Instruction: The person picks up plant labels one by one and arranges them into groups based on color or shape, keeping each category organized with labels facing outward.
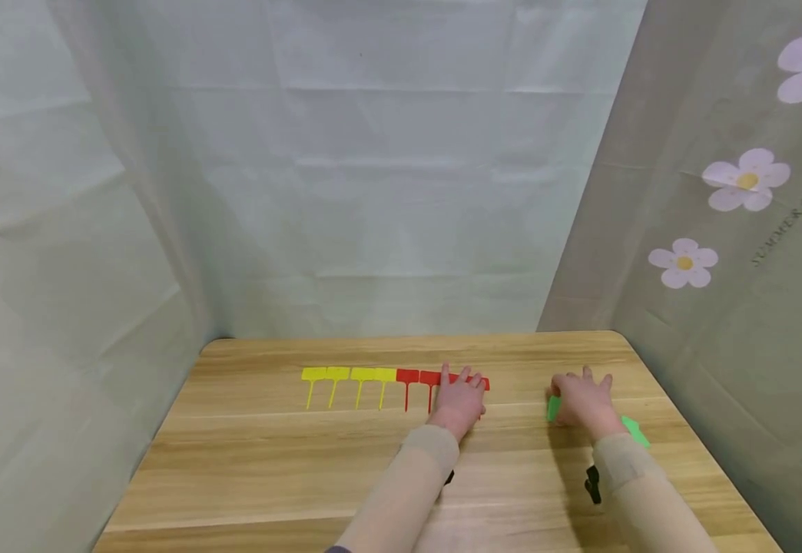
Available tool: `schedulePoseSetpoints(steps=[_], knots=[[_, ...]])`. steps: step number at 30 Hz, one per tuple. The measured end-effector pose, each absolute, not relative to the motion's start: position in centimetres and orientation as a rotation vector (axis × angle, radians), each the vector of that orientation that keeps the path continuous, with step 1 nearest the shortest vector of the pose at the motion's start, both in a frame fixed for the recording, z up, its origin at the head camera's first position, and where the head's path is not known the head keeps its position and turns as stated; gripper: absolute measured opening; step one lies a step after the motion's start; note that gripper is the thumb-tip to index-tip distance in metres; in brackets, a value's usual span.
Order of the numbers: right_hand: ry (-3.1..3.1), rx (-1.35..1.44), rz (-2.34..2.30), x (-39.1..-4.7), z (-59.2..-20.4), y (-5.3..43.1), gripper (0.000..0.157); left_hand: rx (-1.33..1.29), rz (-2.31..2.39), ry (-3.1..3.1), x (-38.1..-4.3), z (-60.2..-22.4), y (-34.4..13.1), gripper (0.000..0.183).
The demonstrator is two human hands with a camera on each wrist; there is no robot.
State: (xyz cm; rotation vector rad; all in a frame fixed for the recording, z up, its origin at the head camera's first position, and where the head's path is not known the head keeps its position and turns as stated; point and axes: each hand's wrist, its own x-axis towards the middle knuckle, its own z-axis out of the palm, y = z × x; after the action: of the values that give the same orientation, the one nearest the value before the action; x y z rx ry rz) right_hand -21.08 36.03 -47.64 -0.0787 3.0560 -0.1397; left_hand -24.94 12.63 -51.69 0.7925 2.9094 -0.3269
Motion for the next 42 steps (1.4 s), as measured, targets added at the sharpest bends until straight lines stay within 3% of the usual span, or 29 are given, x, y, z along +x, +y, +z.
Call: schedulePoseSetpoints(steps=[10, 19, 27, 42], knots=[[3.010, -0.039, -0.228, -21.8, -47.5, 36.6, 0.045, 0.798, -0.288, 2.917, -25.0, -51.6, 12.7, 0.060], [2.964, -0.059, -0.284, -21.7, -47.1, 36.4, 0.018, 0.782, -0.287, 2.910, -24.9, -51.5, 12.7, 0.060], [2.873, -0.090, -0.621, -21.5, -45.0, 36.9, 0.047, 0.791, -0.284, 2.918, -24.4, -51.0, 12.4, 0.060], [3.077, 0.151, -0.880, -21.5, -42.9, 38.4, 0.058, 0.801, -0.363, 2.888, -24.1, -51.2, 12.4, 0.059]])
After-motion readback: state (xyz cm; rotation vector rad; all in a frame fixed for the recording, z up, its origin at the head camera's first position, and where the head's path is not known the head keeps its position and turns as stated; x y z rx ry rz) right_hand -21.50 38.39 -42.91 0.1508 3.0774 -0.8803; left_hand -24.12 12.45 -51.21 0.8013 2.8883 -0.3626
